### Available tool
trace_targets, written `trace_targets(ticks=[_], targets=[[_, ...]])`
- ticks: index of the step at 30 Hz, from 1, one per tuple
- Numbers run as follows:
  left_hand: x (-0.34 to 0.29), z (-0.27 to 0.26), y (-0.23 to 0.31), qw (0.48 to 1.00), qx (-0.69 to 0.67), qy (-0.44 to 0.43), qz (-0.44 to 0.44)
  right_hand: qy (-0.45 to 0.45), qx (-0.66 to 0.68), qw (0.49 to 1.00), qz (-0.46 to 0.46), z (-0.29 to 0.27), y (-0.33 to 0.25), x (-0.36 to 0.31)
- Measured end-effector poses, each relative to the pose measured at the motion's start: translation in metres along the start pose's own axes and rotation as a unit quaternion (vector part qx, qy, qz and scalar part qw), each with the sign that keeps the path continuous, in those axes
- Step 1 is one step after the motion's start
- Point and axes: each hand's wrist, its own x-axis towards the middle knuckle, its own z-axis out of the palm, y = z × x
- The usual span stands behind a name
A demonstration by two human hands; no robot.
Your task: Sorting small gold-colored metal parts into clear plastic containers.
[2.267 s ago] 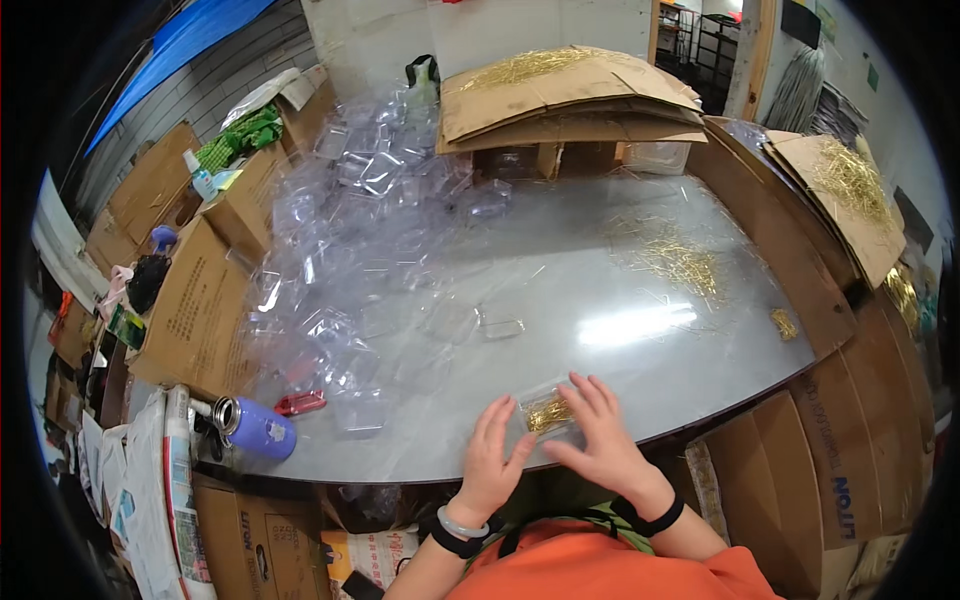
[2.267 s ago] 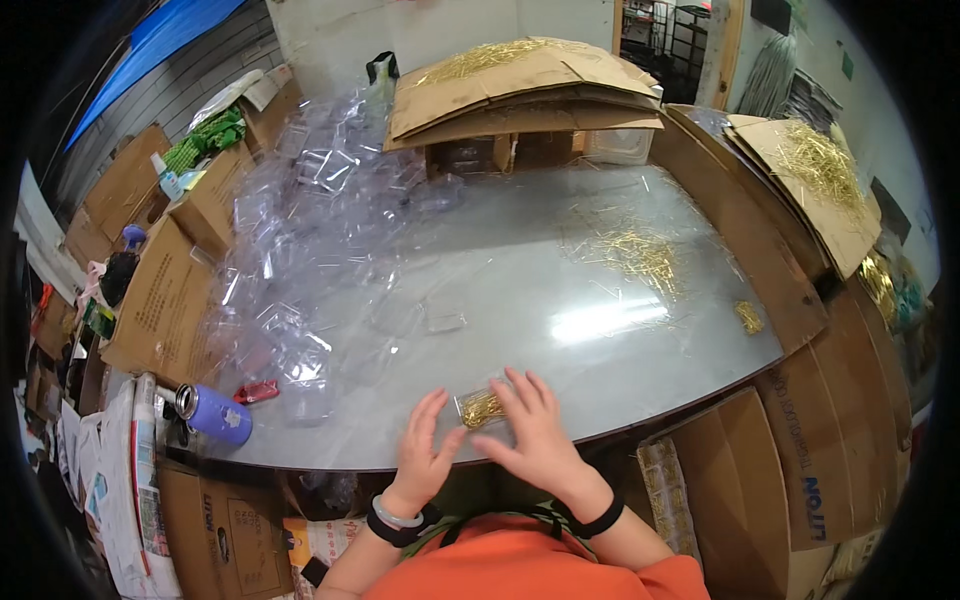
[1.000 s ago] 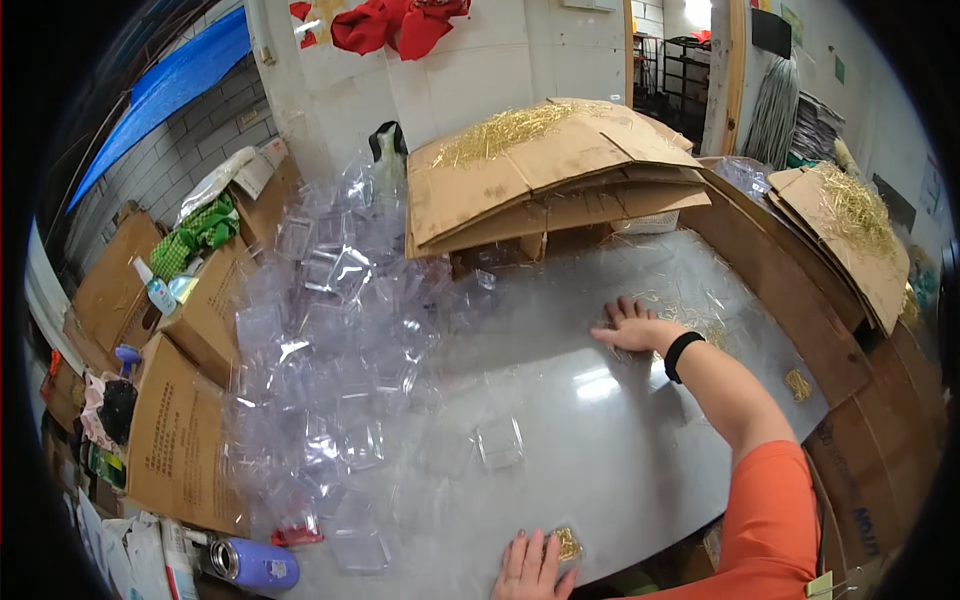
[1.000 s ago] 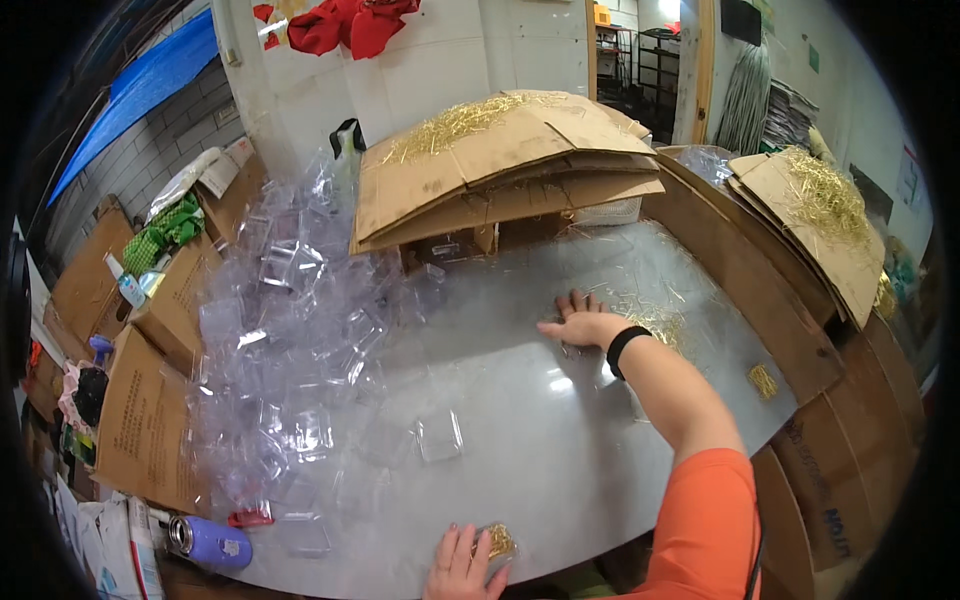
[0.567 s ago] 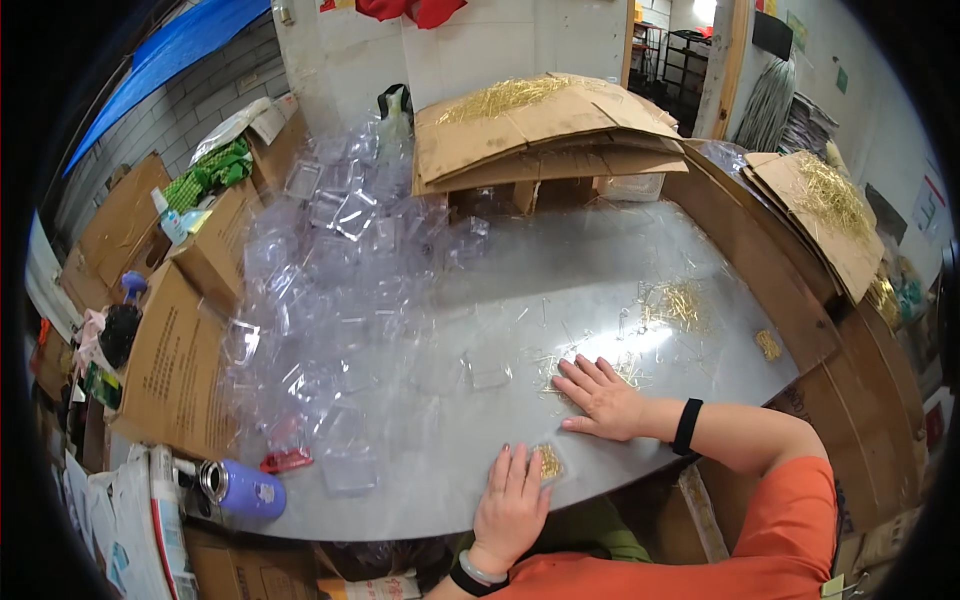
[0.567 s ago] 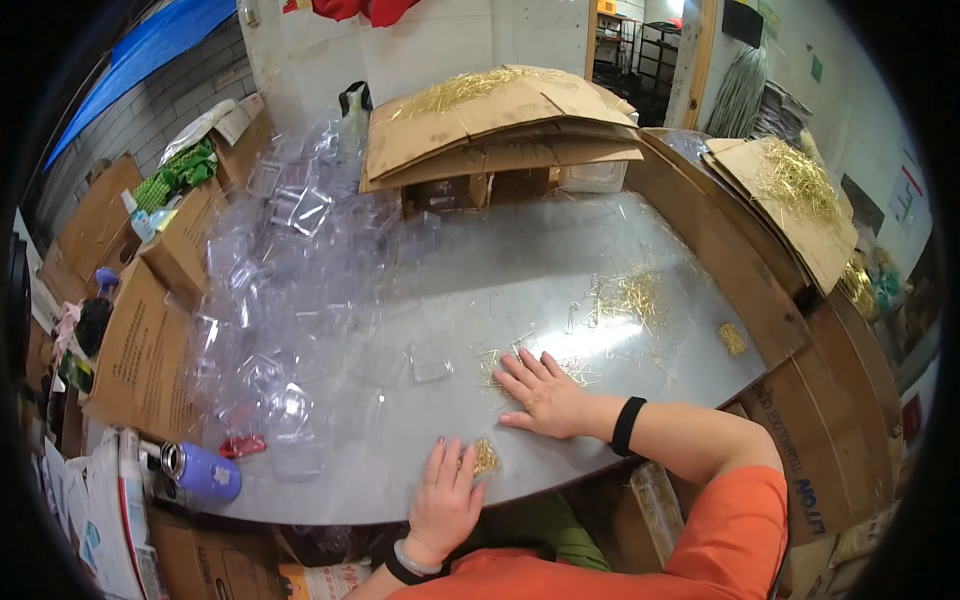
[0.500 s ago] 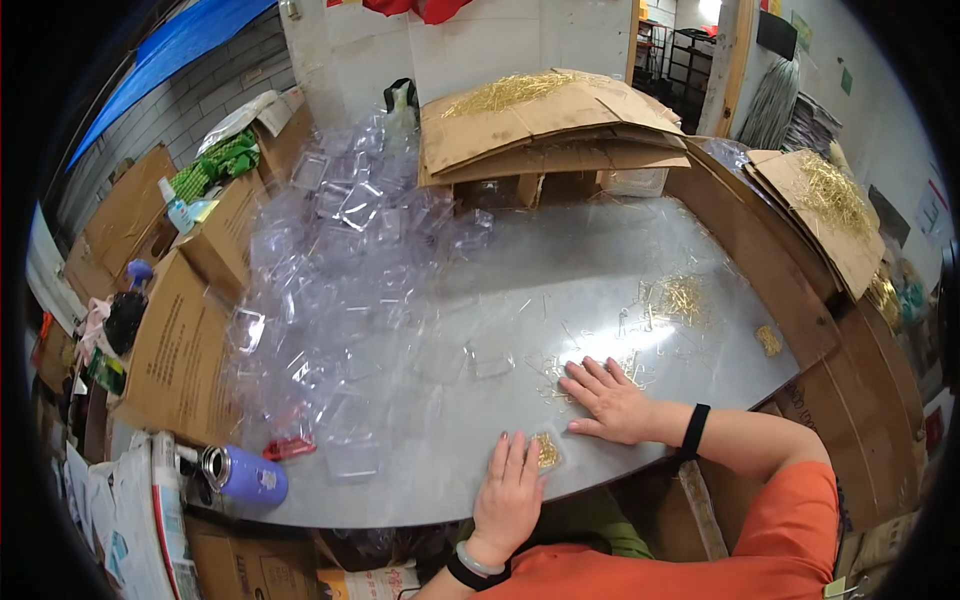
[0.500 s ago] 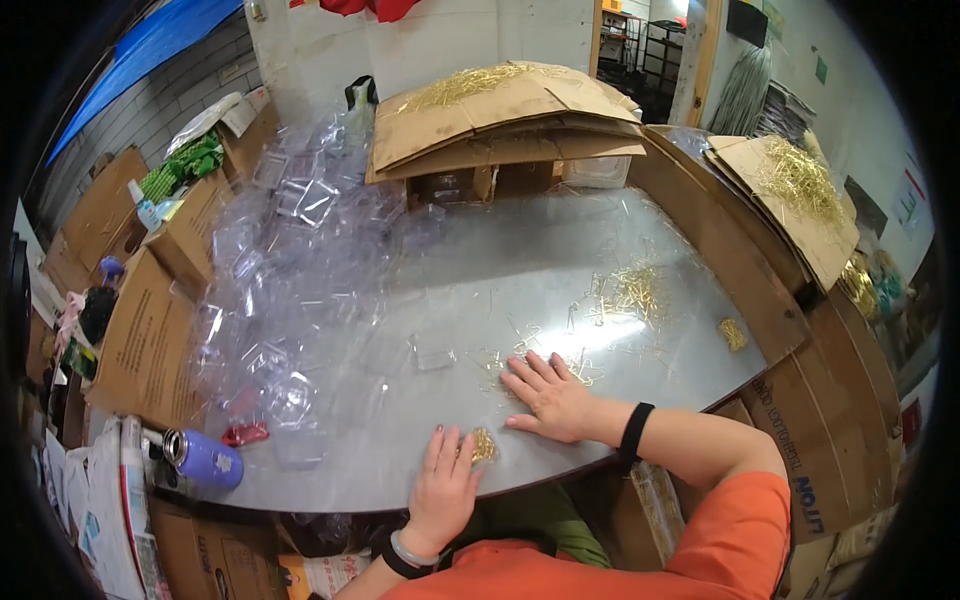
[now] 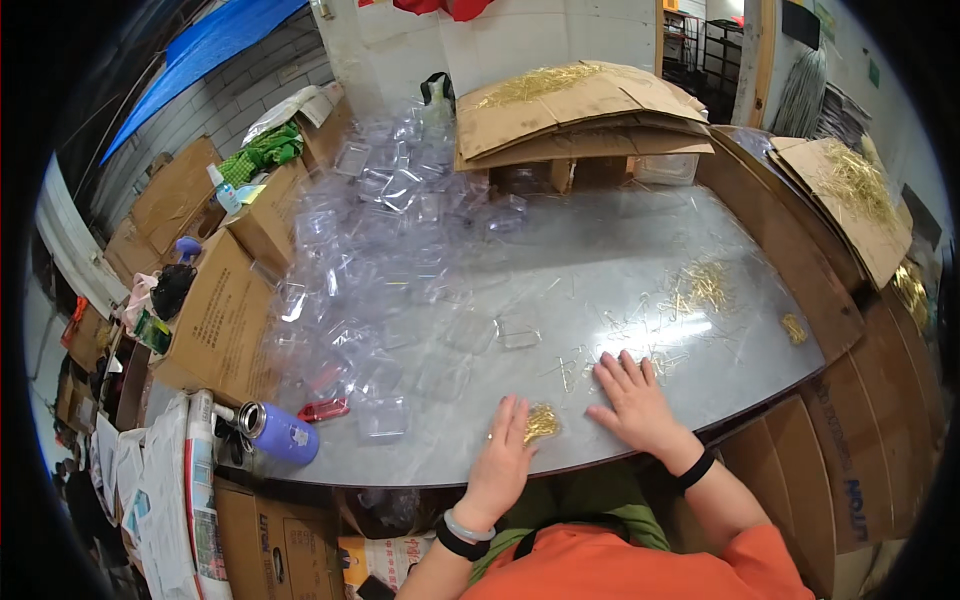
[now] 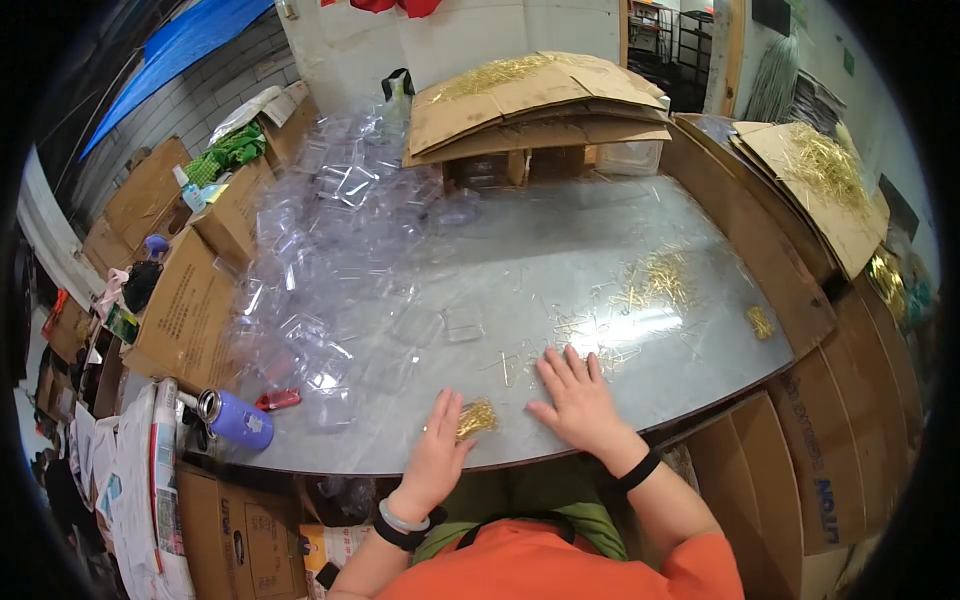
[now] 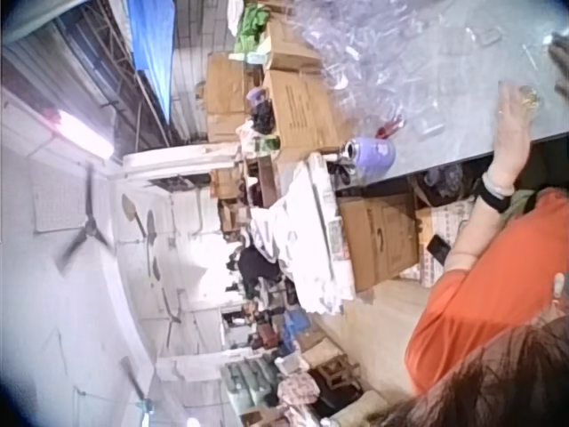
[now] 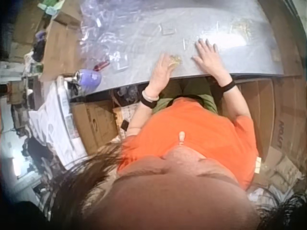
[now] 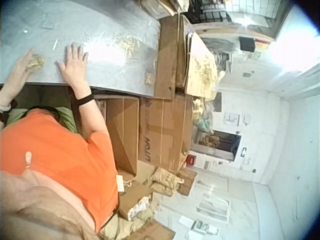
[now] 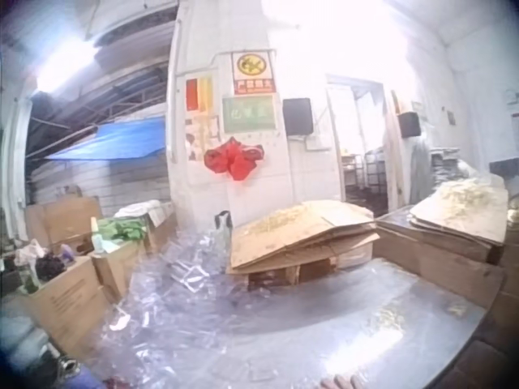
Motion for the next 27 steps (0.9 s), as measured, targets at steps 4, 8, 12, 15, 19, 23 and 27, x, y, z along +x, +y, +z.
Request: trace_targets(ticks=[4,8,12,15,19,23,27], targets=[[0.008,-0.012,-0.023,0.997,0.077,0.011,-0.015,0.005,0.013,0.999,-0.045,0.001,-0.011,-0.006],[0.002,-0.024,0.002,0.964,0.243,0.105,-0.003,0.009,0.037,0.996,-0.087,-0.002,-0.020,-0.015],[-0.017,-0.002,0.020,0.989,0.109,0.077,0.066,0.045,0.130,0.987,-0.078,0.007,-0.008,-0.013],[-0.010,0.014,0.027,0.997,0.046,0.025,0.052,0.077,0.221,0.970,-0.067,0.001,-0.010,-0.013],[0.007,0.027,0.026,0.996,0.068,0.029,0.041,0.117,0.185,0.974,-0.062,-0.010,-0.021,-0.017],[0.021,0.033,0.015,0.997,0.045,0.002,0.067,0.077,0.183,0.975,-0.099,0.005,-0.016,-0.020],[0.026,0.034,0.015,0.996,0.051,-0.023,0.064,0.102,0.252,0.962,-0.026,0.010,-0.016,-0.021]])
